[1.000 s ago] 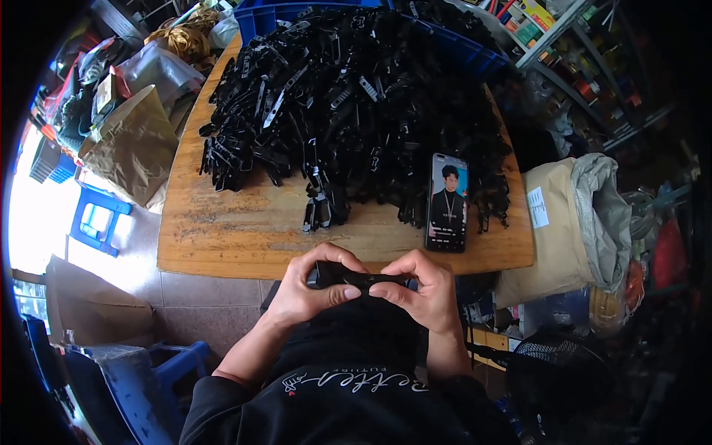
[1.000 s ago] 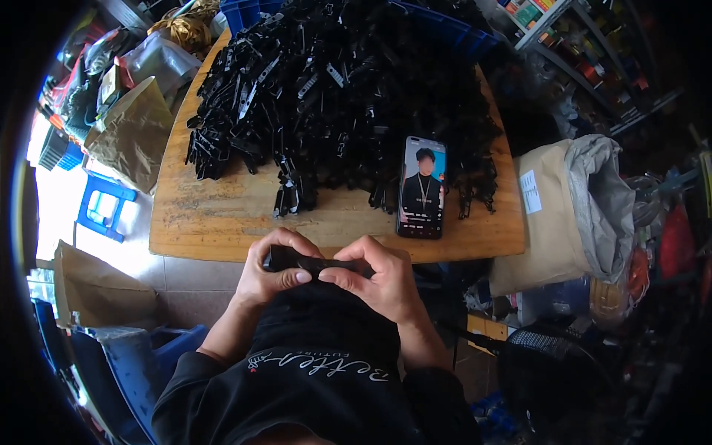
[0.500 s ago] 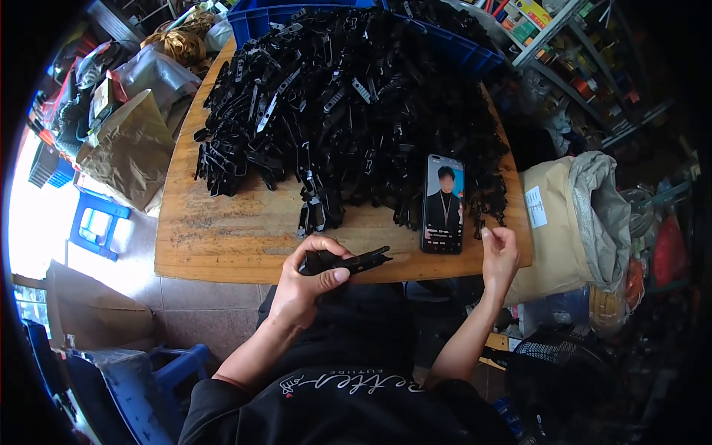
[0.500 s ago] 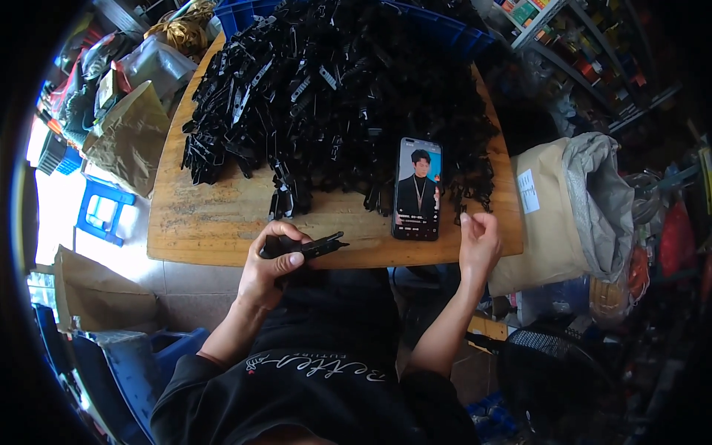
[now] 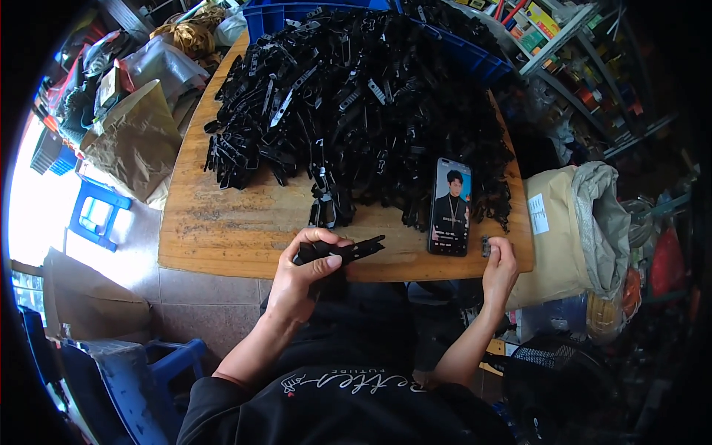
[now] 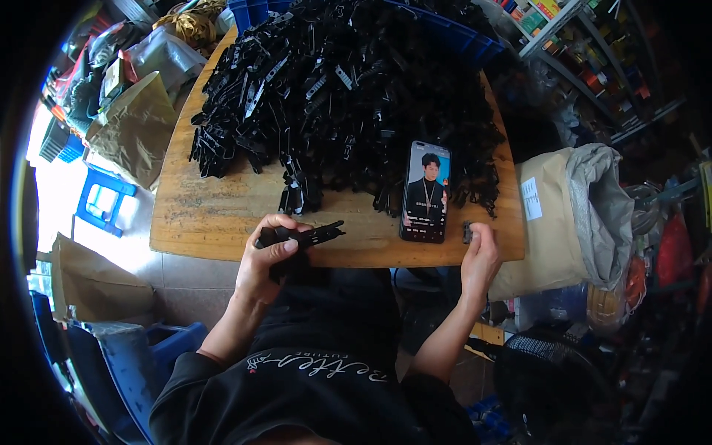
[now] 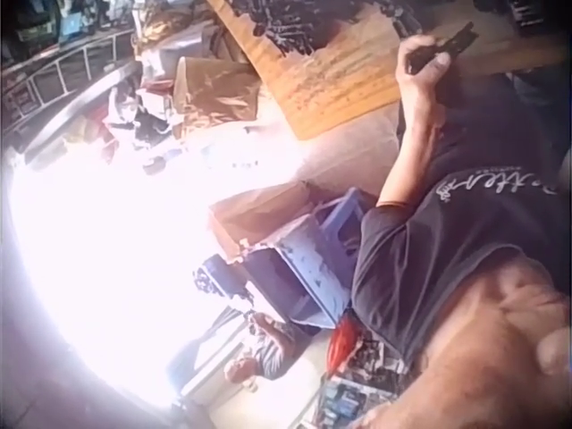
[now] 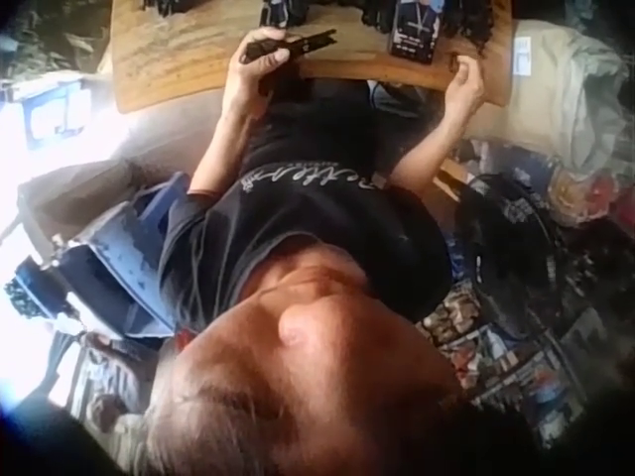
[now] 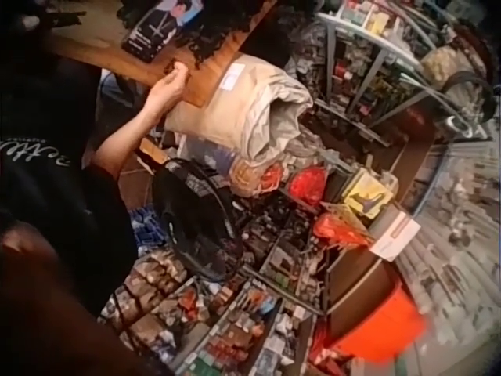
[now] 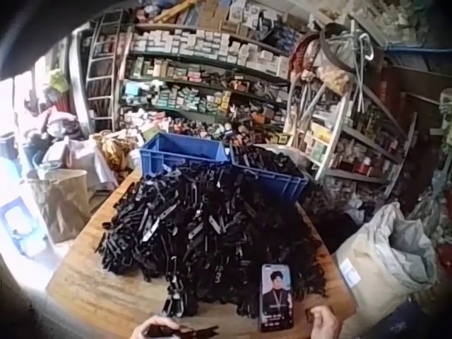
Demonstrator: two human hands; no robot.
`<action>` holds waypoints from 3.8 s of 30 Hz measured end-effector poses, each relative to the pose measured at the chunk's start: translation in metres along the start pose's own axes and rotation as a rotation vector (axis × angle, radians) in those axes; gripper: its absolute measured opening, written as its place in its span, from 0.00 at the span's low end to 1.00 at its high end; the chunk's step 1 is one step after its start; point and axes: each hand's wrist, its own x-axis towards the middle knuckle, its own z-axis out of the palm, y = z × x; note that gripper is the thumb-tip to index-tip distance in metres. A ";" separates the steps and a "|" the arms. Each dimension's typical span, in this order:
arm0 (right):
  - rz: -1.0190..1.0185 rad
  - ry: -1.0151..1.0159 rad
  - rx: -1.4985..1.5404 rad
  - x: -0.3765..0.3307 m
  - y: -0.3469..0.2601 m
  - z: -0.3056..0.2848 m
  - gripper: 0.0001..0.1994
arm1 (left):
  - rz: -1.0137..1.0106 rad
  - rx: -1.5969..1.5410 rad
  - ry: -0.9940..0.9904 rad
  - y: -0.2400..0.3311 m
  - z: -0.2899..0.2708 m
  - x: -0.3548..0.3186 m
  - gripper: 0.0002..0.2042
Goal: The recorder is inspecting and handling small black plastic components at a production workbench.
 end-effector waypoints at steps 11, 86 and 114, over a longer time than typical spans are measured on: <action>-0.037 -0.102 0.001 -0.008 -0.014 -0.004 0.09 | 0.032 -0.089 0.085 0.003 -0.003 0.000 0.12; -0.531 -0.132 0.243 0.017 -0.139 0.083 0.08 | 0.056 -0.027 0.000 0.022 -0.029 -0.003 0.10; -0.297 -0.426 0.527 -0.028 -0.156 0.071 0.14 | 0.171 0.082 0.151 0.021 -0.017 0.001 0.11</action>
